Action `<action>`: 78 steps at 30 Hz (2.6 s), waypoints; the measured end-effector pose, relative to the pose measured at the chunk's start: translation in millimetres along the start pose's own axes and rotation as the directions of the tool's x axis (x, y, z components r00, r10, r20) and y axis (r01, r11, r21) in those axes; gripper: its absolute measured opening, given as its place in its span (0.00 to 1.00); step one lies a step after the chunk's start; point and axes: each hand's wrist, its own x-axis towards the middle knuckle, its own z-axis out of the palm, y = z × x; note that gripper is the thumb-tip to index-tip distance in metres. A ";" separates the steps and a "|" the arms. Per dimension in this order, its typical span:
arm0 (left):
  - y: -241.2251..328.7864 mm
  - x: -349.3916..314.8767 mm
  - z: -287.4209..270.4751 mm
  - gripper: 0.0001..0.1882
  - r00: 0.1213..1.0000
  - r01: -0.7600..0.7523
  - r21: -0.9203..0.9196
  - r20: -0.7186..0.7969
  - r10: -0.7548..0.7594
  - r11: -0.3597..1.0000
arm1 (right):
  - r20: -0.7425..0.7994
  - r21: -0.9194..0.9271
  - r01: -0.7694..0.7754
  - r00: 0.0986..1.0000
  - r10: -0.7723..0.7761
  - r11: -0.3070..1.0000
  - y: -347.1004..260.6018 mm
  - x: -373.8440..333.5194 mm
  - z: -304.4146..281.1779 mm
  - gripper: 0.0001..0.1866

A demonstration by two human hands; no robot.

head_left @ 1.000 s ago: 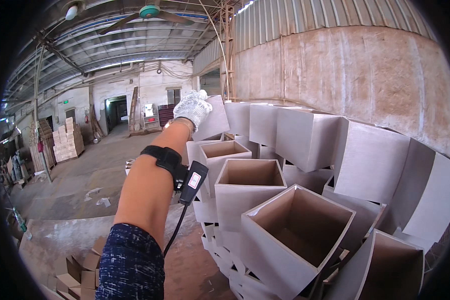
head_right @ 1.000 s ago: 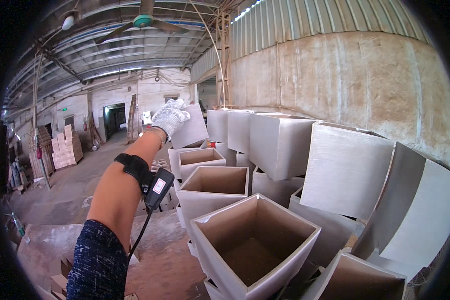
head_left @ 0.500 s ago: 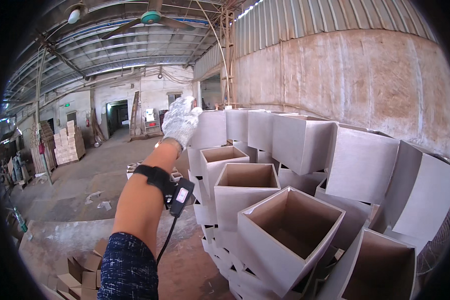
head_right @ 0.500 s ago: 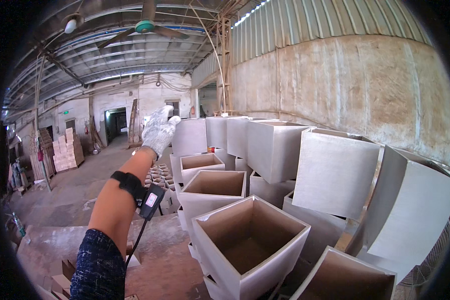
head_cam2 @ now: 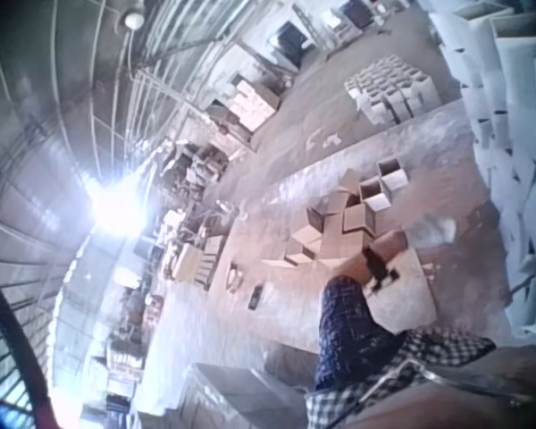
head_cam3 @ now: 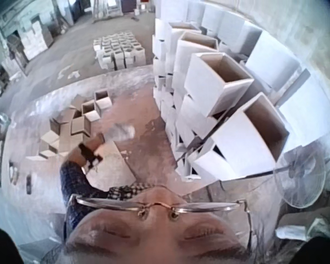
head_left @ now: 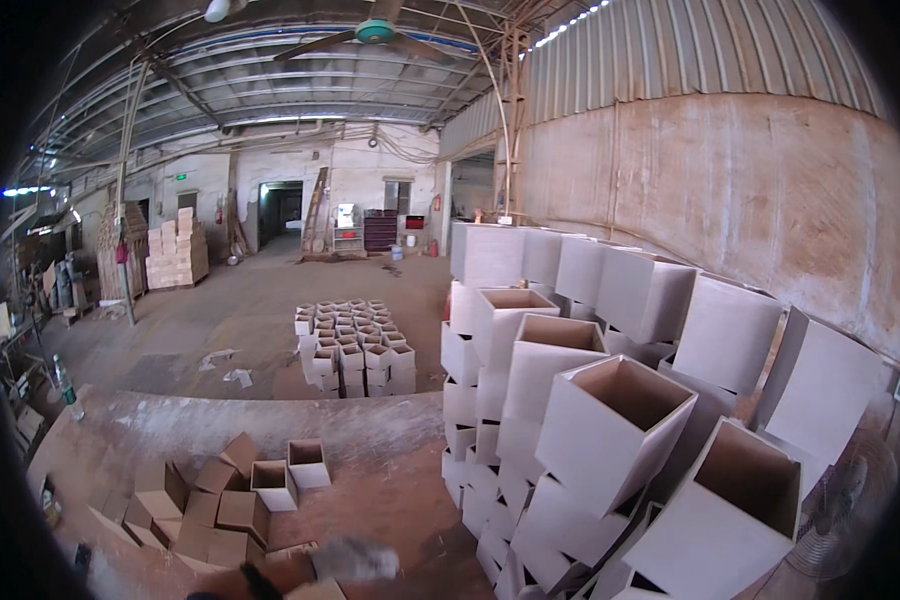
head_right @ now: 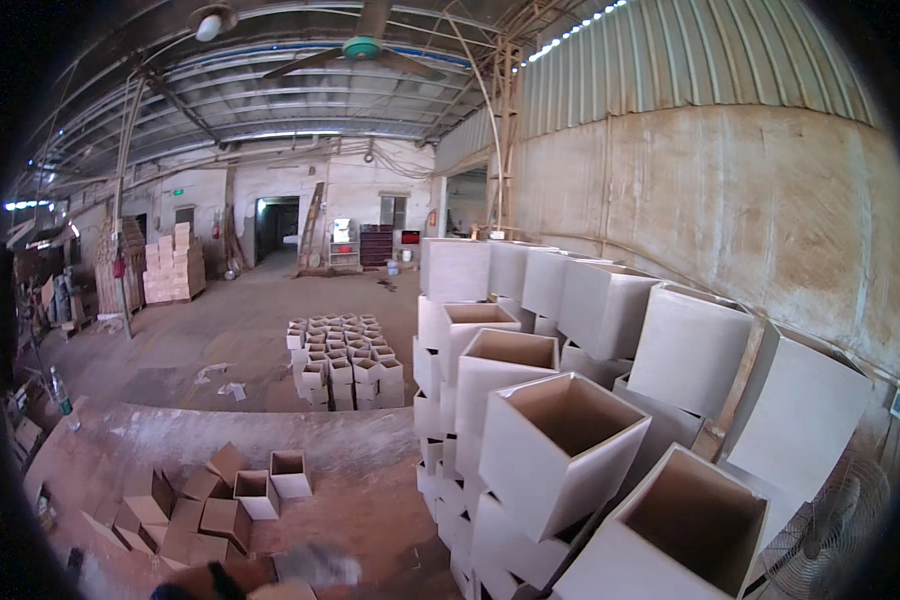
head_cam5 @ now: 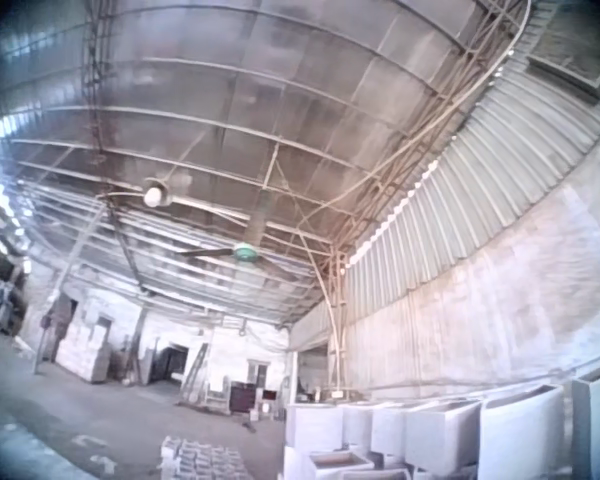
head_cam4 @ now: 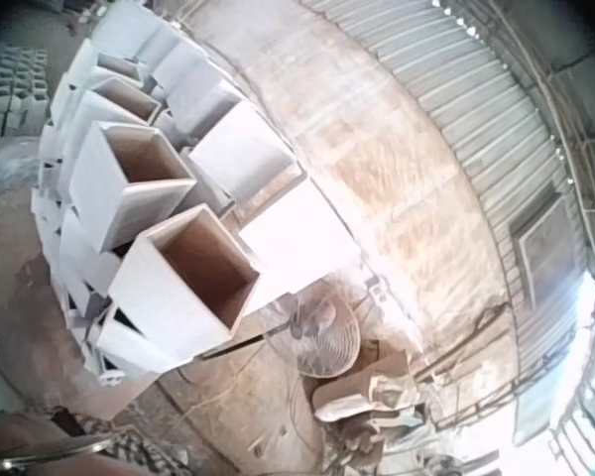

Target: The recorder is applying a liquid adhesive or glue to the surfaces of small wooden or cardboard boxes in a manufacturing environment.

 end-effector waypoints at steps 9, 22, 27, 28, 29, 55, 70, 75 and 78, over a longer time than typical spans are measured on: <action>35.4 -223.5 218.5 0.20 0.806 0.592 -0.402 0.330 -0.492 0.699 | 0.271 0.073 0.007 0.962 -0.027 0.997 -4.0 -9.4 73.9 0.13; 162.1 -286.3 240.8 0.14 0.920 0.303 0.045 -0.274 -0.280 0.952 | 0.574 0.153 -0.107 0.819 0.000 0.982 -2.8 -106.6 174.7 0.13; 178.9 -327.0 211.1 0.14 0.892 0.379 -0.026 -0.256 -0.373 0.925 | 0.620 0.154 -0.147 0.784 0.021 0.977 -3.2 -169.8 229.2 0.13; 177.6 -342.2 211.0 0.14 0.892 0.381 -0.030 -0.253 -0.375 0.924 | 0.623 0.158 -0.155 0.782 0.023 0.975 -4.4 -182.8 241.3 0.13; 173.3 -359.2 212.7 0.14 0.885 0.340 -0.023 -0.330 -0.328 0.940 | 0.627 0.157 -0.162 0.779 0.029 0.974 -5.0 -196.4 253.1 0.13; -0.9 -393.5 17.7 0.30 0.243 -0.108 -0.937 -0.349 -0.905 0.333 | 0.446 0.145 -0.230 0.883 0.144 0.962 2.4 -285.2 319.0 0.12; -78.5 -294.0 54.7 0.21 0.130 0.073 -0.943 -0.314 -0.940 0.325 | 0.359 0.186 -0.301 0.907 0.220 0.935 17.0 -231.5 278.8 0.12; -78.4 -288.3 48.5 0.18 -0.146 0.602 -0.455 -0.871 -0.469 0.656 | 0.346 0.196 -0.314 0.908 0.234 0.929 23.6 -217.0 270.0 0.12; -78.2 -294.9 29.1 0.24 -0.167 0.774 -0.411 -0.866 -0.472 0.481 | 0.349 0.205 -0.321 0.906 0.238 0.924 26.2 -213.4 267.6 0.12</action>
